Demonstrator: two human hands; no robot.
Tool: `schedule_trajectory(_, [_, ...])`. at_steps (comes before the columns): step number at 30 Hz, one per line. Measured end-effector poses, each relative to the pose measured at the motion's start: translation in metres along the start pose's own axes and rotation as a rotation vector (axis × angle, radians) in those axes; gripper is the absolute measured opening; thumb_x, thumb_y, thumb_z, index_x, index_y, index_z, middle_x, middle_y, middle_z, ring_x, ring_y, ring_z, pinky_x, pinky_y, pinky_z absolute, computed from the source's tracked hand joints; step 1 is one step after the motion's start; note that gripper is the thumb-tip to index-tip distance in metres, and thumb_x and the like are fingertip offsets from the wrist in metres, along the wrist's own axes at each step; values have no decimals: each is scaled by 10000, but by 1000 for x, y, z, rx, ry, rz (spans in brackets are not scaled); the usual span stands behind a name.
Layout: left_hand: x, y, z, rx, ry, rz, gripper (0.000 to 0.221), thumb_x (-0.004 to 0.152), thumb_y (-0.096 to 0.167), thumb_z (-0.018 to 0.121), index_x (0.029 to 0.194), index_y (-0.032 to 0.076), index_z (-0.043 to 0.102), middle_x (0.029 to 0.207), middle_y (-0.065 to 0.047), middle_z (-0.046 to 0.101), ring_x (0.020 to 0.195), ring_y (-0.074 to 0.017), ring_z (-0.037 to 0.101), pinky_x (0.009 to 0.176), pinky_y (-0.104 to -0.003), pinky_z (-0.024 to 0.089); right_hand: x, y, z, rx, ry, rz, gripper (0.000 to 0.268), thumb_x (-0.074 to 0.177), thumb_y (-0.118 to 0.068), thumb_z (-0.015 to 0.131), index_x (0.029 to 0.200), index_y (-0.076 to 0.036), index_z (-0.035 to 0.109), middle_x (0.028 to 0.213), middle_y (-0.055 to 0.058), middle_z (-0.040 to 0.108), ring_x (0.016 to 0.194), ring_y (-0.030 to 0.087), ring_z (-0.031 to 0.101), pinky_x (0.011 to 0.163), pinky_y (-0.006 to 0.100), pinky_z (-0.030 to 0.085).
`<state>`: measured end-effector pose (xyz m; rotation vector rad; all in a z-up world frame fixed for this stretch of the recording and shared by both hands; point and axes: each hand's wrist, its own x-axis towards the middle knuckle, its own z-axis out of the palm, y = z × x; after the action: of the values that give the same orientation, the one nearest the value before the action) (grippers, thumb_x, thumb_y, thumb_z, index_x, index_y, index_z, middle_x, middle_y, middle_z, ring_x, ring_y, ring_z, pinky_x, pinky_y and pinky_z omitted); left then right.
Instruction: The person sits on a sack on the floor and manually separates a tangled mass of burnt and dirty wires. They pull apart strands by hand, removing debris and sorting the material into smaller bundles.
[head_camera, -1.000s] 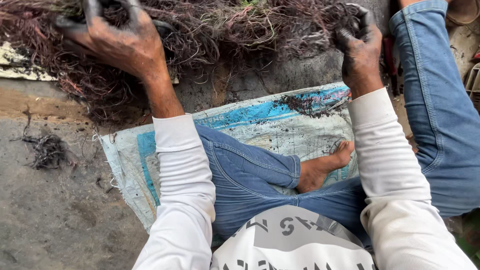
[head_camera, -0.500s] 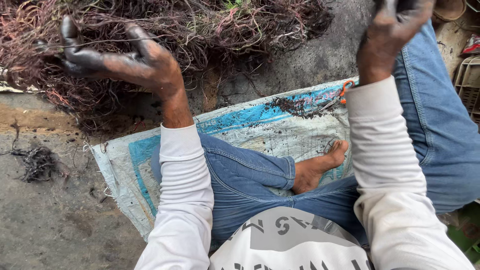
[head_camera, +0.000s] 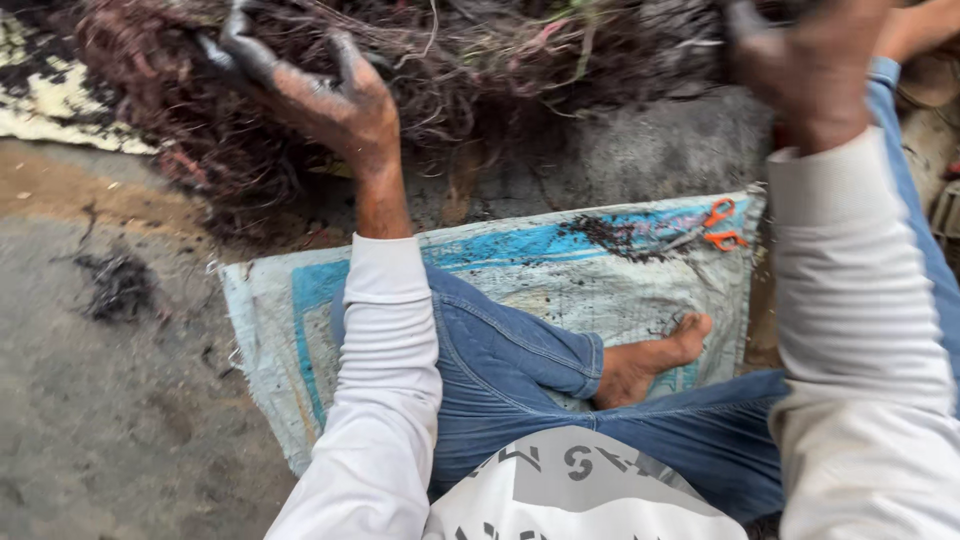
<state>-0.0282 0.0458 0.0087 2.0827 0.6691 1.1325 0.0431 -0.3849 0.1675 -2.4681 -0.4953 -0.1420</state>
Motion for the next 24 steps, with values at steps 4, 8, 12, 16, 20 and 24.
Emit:
schedule_trajectory(4, [15,-18,-8,-336,77,-221,643,1057,114,673,1581,24,311,1633,-212,361,1549,-306,352,1367,-443,218,-11,2,-7,142,-1,148,205,985,-157,774,1109,-27,674,972,121,701,843,277,685,739,390,553])
schedule_trajectory(8, [30,-38,-14,-920,267,-484,359,1043,29,675,1313,-148,516,1234,-279,510,1076,-350,531,1008,-479,452,-11,0,-1,198,-3,209,213,1006,-157,758,1146,-30,662,1000,117,702,864,268,688,759,368,552])
schedule_trajectory(12, [33,-43,-20,-993,385,-514,513,985,41,659,1446,18,435,1333,-155,533,1203,-291,551,1087,-435,486,-10,-6,1,231,0,240,222,1026,-158,743,1184,-33,651,1027,114,703,884,259,690,779,346,552])
schedule_trajectory(16, [34,-47,-25,-949,564,-726,706,927,102,638,1564,106,332,1441,-106,480,1288,-268,513,1134,-452,426,-10,-17,10,278,-13,260,232,1046,-158,728,1221,-36,639,1055,110,704,905,250,692,799,324,552])
schedule_trajectory(20, [48,-36,-28,-885,525,-747,769,942,320,622,1598,18,358,1488,-219,510,1324,-317,535,1155,-494,370,-25,-21,1,268,-16,300,242,1066,-159,713,1259,-39,628,1082,107,705,925,241,694,819,302,551])
schedule_trajectory(24, [59,-16,-35,-816,423,-776,775,978,409,666,1535,-31,354,1490,-262,452,1384,-330,485,1199,-535,361,-46,-36,-4,177,-113,351,254,1087,-160,698,1296,-42,616,1110,103,706,946,231,696,839,281,551])
